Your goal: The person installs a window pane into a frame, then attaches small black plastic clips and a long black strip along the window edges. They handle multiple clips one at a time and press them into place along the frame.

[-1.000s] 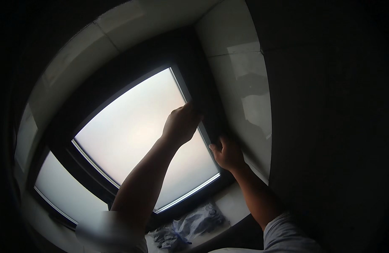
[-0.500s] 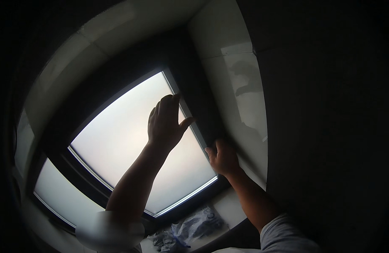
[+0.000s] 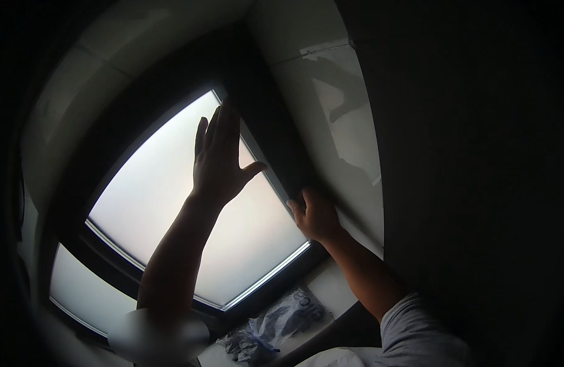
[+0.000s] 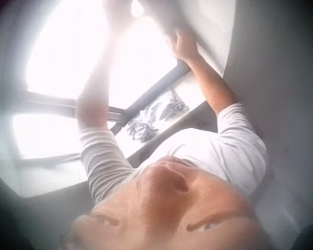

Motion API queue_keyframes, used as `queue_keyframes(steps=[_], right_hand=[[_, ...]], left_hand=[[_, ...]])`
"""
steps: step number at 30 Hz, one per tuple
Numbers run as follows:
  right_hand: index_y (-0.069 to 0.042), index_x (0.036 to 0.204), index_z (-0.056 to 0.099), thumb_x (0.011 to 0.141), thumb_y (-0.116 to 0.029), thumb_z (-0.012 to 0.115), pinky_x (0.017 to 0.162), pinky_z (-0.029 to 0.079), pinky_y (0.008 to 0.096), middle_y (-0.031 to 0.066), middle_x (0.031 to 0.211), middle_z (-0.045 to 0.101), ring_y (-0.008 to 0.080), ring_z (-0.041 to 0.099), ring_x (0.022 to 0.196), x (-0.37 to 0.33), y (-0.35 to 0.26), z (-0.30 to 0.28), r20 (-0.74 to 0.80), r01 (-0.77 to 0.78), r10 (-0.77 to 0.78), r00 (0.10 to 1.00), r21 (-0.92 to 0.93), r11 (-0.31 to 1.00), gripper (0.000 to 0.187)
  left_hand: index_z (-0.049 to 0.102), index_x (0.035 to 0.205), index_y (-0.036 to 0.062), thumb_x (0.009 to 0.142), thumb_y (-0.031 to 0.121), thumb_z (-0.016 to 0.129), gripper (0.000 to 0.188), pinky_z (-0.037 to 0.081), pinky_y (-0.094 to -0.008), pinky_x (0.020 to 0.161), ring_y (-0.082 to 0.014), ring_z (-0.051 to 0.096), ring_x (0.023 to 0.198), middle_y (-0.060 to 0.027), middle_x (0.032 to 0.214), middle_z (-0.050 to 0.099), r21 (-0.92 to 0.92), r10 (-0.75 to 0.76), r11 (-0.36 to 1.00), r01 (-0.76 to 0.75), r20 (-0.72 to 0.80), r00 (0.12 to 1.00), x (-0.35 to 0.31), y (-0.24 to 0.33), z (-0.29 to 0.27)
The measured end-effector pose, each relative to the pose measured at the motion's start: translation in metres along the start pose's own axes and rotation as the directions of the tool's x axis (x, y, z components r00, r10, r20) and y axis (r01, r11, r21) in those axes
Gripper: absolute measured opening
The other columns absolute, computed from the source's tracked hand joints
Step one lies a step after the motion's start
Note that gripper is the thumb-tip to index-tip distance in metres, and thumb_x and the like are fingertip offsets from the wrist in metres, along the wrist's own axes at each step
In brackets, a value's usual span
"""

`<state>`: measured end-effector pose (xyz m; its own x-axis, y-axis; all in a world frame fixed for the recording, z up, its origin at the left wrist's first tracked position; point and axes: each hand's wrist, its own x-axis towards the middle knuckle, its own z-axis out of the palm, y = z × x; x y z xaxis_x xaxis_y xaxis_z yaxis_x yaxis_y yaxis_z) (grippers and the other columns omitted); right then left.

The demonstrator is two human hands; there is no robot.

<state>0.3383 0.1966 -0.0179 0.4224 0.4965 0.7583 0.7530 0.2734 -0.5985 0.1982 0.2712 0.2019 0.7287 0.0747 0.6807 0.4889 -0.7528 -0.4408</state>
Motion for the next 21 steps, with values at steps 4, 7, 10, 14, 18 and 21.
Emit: queue_keyframes(steps=[4,7,10,14,18,21], right_hand=[[-0.004,0.087,0.054,0.095,-0.028,0.073,0.058,0.047,0.0464,0.0168,0.073,0.058,0.0368,0.058,0.063,0.001,0.003,-0.002,-0.051,0.055,-0.055,0.997,-0.012,0.998,0.031],[-0.004,0.086,0.054,0.094,-0.025,0.074,0.058,0.047,0.0455,0.0156,0.071,0.057,0.0361,0.058,0.062,0.002,-0.001,-0.004,-0.011,0.042,-0.042,0.999,0.033,0.999,0.030],[-0.004,0.086,0.054,0.094,-0.023,0.075,0.058,0.048,0.0442,0.0153,0.071,0.058,0.0356,0.059,0.063,0.001,-0.002,-0.007,-0.005,0.012,-0.012,1.000,0.078,0.997,0.029],[-0.004,0.086,0.055,0.094,-0.022,0.075,0.058,0.049,0.0430,0.0156,0.073,0.060,0.0351,0.061,0.063,0.000,-0.003,-0.006,0.064,-0.094,0.088,0.994,0.098,0.991,0.028],[-0.004,0.086,0.055,0.094,-0.022,0.075,0.057,0.049,0.0425,0.0154,0.072,0.061,0.0338,0.061,0.062,0.000,-0.006,-0.006,0.062,-0.088,0.082,0.995,0.096,0.991,0.028],[-0.005,0.086,0.055,0.095,-0.024,0.074,0.056,0.048,0.0420,0.0148,0.072,0.060,0.0324,0.060,0.060,-0.001,-0.003,-0.003,0.013,-0.039,0.038,0.999,0.102,0.994,0.028]], left_hand=[[0.020,0.163,0.0041,0.066,0.039,0.098,0.129,0.035,-0.0541,0.119,-0.0374,0.046,0.143,-0.0197,0.163,0.035,0.026,0.017,1.000,-0.017,-0.031,0.999,0.011,0.000,-0.007],[0.021,0.163,0.0034,0.062,0.038,0.099,0.132,0.043,-0.0518,0.111,-0.0373,0.056,0.132,-0.0200,0.157,0.043,0.032,-0.042,0.999,0.041,0.018,0.999,0.025,0.005,-0.016],[0.022,0.163,0.0045,0.059,0.038,0.100,0.134,0.046,-0.0503,0.108,-0.0368,0.059,0.125,-0.0194,0.154,0.047,0.030,0.037,0.999,-0.036,-0.048,0.998,0.026,-0.003,-0.005],[0.024,0.163,0.0062,0.059,0.040,0.100,0.133,0.047,-0.0494,0.107,-0.0369,0.057,0.126,-0.0179,0.151,0.050,-0.043,0.046,0.998,-0.051,-0.106,0.993,0.019,-0.007,-0.001],[0.026,0.163,0.0065,0.058,0.043,0.100,0.133,0.047,-0.0488,0.105,-0.0355,0.057,0.124,-0.0162,0.144,0.055,-0.016,0.068,0.997,-0.071,-0.132,0.989,0.015,-0.011,0.002],[0.029,0.162,0.0071,0.054,0.046,0.100,0.135,0.046,-0.0476,0.104,-0.0335,0.059,0.119,-0.0158,0.142,0.057,-0.005,0.070,0.997,-0.071,-0.120,0.990,0.019,-0.008,-0.003]])
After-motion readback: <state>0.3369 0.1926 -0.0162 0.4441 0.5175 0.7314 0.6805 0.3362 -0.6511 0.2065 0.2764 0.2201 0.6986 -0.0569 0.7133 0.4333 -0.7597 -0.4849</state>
